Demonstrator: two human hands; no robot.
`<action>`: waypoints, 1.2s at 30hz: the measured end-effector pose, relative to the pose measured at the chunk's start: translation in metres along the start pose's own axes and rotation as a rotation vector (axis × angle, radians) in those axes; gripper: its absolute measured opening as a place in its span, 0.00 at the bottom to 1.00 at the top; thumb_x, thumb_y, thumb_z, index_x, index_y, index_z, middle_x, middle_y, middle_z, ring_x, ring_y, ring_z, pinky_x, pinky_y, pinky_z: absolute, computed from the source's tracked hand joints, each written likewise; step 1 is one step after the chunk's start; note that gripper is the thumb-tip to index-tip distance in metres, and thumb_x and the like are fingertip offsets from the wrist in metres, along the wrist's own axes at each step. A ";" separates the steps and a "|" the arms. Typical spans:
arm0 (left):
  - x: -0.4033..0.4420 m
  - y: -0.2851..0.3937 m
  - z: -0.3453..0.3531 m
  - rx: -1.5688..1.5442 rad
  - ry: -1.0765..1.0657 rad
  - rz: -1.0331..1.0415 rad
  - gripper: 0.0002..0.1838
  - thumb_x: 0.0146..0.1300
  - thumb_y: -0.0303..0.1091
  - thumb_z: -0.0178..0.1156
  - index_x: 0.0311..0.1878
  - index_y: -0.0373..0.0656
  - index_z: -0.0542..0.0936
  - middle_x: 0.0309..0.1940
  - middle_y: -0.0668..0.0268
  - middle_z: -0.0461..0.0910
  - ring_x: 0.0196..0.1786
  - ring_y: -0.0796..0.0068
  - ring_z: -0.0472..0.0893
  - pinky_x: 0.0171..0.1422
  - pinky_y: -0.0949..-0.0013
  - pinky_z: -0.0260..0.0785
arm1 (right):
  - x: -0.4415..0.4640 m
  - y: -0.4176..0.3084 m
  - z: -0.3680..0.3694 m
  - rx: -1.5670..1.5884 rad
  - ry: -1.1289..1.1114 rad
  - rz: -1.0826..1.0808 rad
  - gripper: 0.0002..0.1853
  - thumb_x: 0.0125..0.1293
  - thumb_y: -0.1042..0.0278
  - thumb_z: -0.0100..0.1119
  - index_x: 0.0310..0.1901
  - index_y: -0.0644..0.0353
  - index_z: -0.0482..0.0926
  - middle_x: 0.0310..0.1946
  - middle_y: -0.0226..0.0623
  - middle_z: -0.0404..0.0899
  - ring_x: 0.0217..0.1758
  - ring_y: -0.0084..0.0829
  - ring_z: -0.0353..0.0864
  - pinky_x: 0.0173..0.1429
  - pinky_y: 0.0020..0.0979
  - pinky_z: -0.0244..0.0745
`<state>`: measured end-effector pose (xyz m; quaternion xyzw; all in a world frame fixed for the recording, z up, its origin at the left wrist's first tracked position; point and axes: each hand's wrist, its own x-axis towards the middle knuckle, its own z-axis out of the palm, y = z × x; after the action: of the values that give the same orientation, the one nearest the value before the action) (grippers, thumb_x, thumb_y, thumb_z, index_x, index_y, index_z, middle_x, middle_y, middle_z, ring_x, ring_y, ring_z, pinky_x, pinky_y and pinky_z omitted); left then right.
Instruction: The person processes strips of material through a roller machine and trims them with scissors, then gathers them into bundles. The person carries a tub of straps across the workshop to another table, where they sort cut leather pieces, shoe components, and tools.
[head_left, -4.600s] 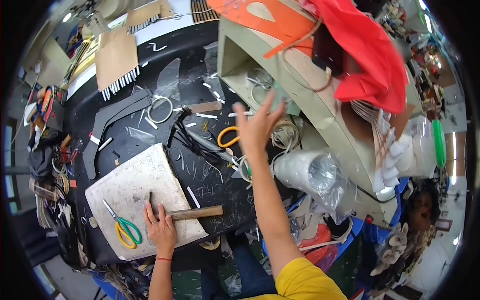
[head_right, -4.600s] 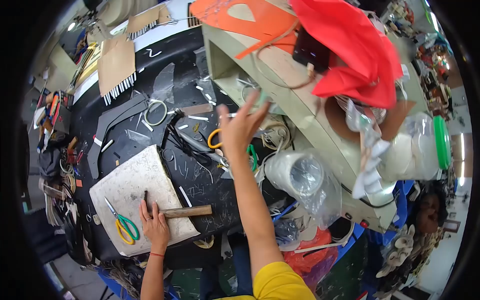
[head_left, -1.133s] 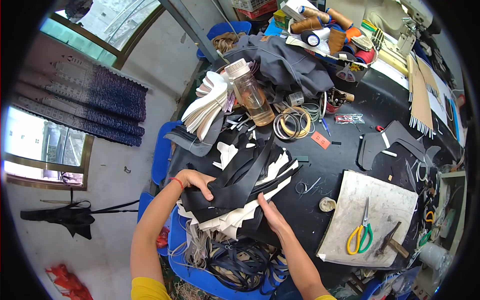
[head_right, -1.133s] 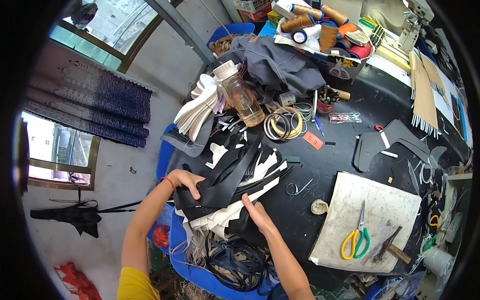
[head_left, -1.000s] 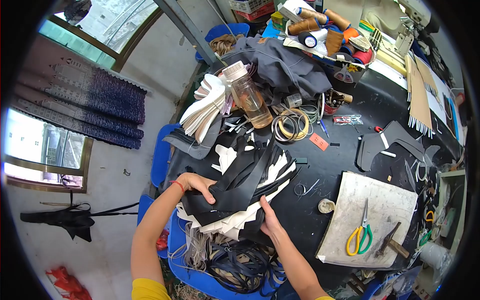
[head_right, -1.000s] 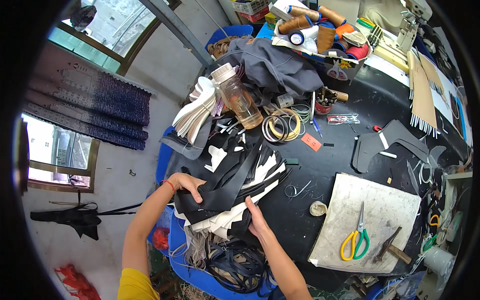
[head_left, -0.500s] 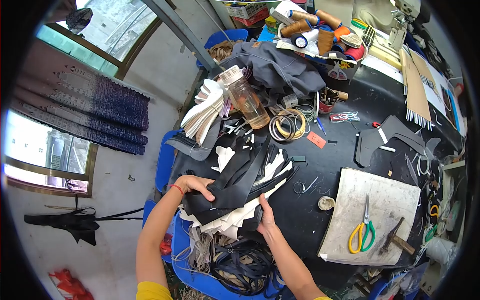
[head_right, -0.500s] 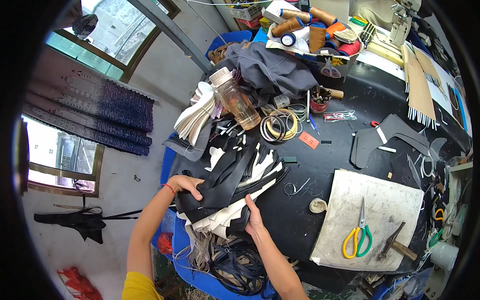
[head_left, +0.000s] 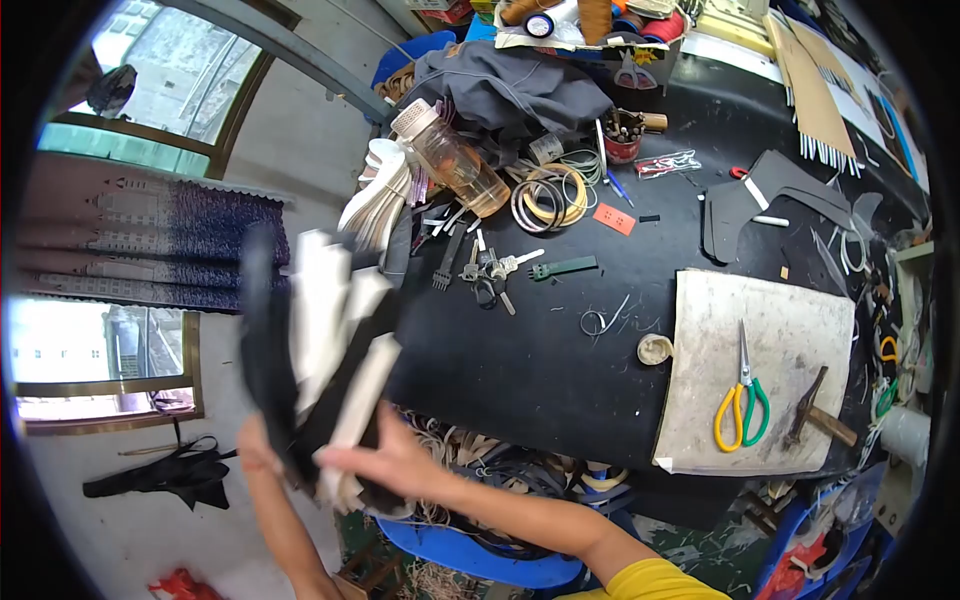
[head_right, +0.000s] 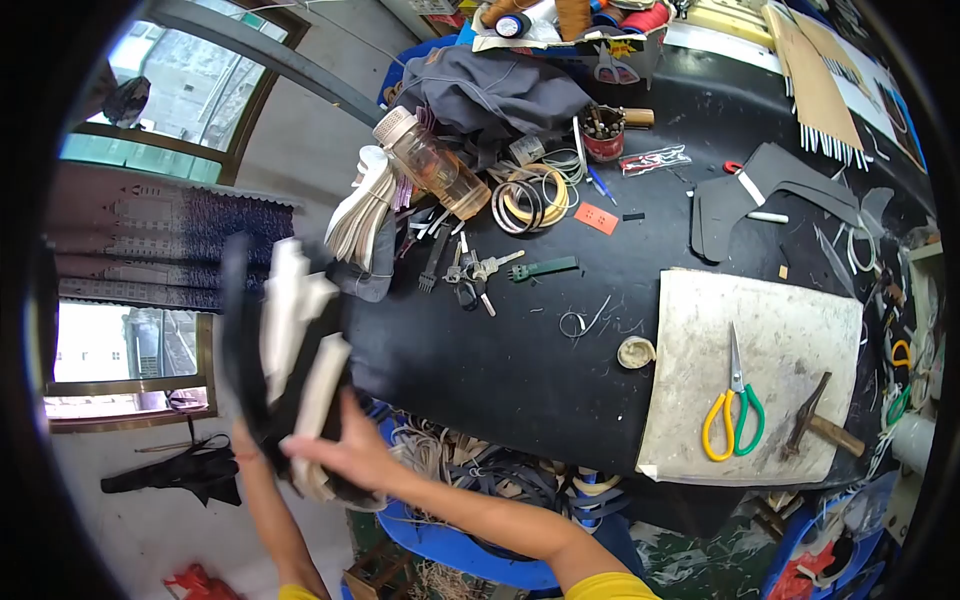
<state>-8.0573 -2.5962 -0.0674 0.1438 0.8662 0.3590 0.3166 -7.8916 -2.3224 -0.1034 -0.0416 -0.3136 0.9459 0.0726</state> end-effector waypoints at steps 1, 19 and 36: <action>-0.040 -0.015 -0.022 -0.071 0.248 -0.052 0.38 0.46 0.34 0.65 0.59 0.26 0.62 0.53 0.56 0.71 0.53 0.65 0.73 0.59 0.68 0.63 | -0.003 -0.004 0.018 -0.020 -0.064 0.012 0.45 0.47 0.54 0.68 0.62 0.67 0.54 0.52 0.47 0.68 0.56 0.37 0.69 0.61 0.32 0.61; 0.141 0.098 0.164 0.606 -0.220 0.149 0.44 0.33 0.36 0.74 0.55 0.30 0.65 0.45 0.59 0.75 0.48 0.70 0.74 0.55 0.68 0.64 | -0.011 0.041 -0.195 -0.354 0.709 0.123 0.46 0.54 0.44 0.60 0.63 0.69 0.50 0.58 0.53 0.62 0.61 0.39 0.63 0.63 0.30 0.57; 0.032 0.087 0.232 1.045 0.250 0.569 0.40 0.49 0.32 0.63 0.65 0.44 0.56 0.64 0.57 0.55 0.69 0.57 0.52 0.69 0.48 0.41 | -0.335 0.076 -0.185 -0.923 0.536 0.128 0.22 0.58 0.53 0.57 0.46 0.63 0.72 0.32 0.43 0.78 0.35 0.32 0.79 0.41 0.31 0.73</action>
<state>-7.9286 -2.3968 -0.1458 0.4628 0.8859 -0.0290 -0.0084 -7.5465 -2.3288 -0.2857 -0.3283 -0.6642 0.6683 0.0665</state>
